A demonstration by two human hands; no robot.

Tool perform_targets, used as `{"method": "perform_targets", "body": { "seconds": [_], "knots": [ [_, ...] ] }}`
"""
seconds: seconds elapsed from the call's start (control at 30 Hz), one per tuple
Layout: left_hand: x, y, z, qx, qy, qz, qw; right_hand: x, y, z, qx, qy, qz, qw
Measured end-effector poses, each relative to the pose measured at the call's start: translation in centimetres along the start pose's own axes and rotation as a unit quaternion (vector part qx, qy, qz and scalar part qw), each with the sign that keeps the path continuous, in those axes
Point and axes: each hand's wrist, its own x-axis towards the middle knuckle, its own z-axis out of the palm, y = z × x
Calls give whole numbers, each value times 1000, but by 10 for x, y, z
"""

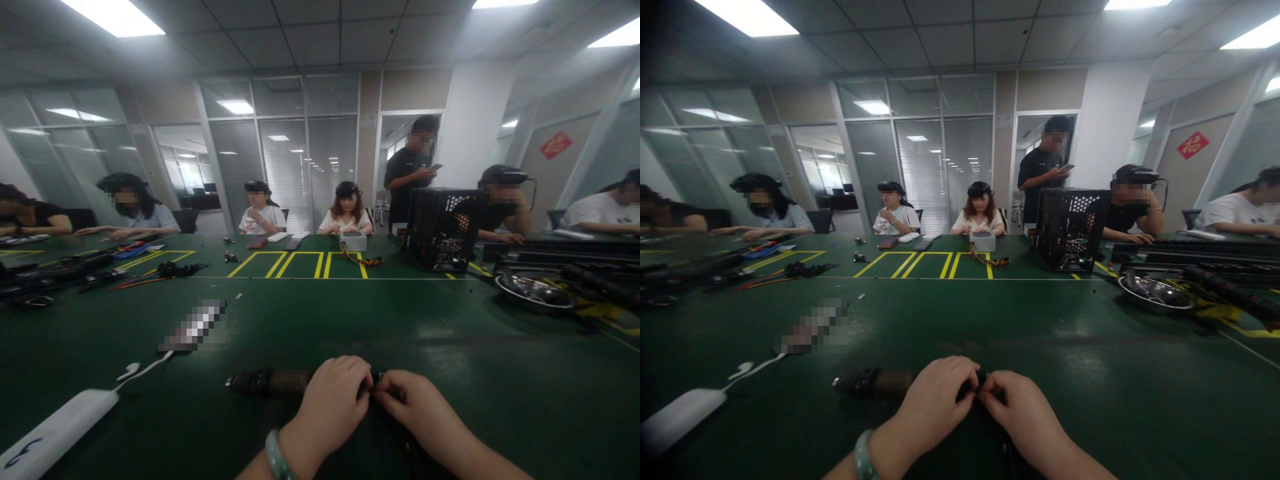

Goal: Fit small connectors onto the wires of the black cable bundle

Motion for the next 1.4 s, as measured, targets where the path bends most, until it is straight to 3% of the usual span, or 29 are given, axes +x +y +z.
{"method": "perform_targets", "body": {
  "seconds": [0.83, 1.4],
  "knots": [
    [1, 1, 2, 0, 12, 7, 1000, 4, 9, 7, 31, 17, 18, 999],
    [-1, -3, 11, 1, 67, 18, 998, 5, 9, 3, 32, 10, 12, 999]
  ]
}}
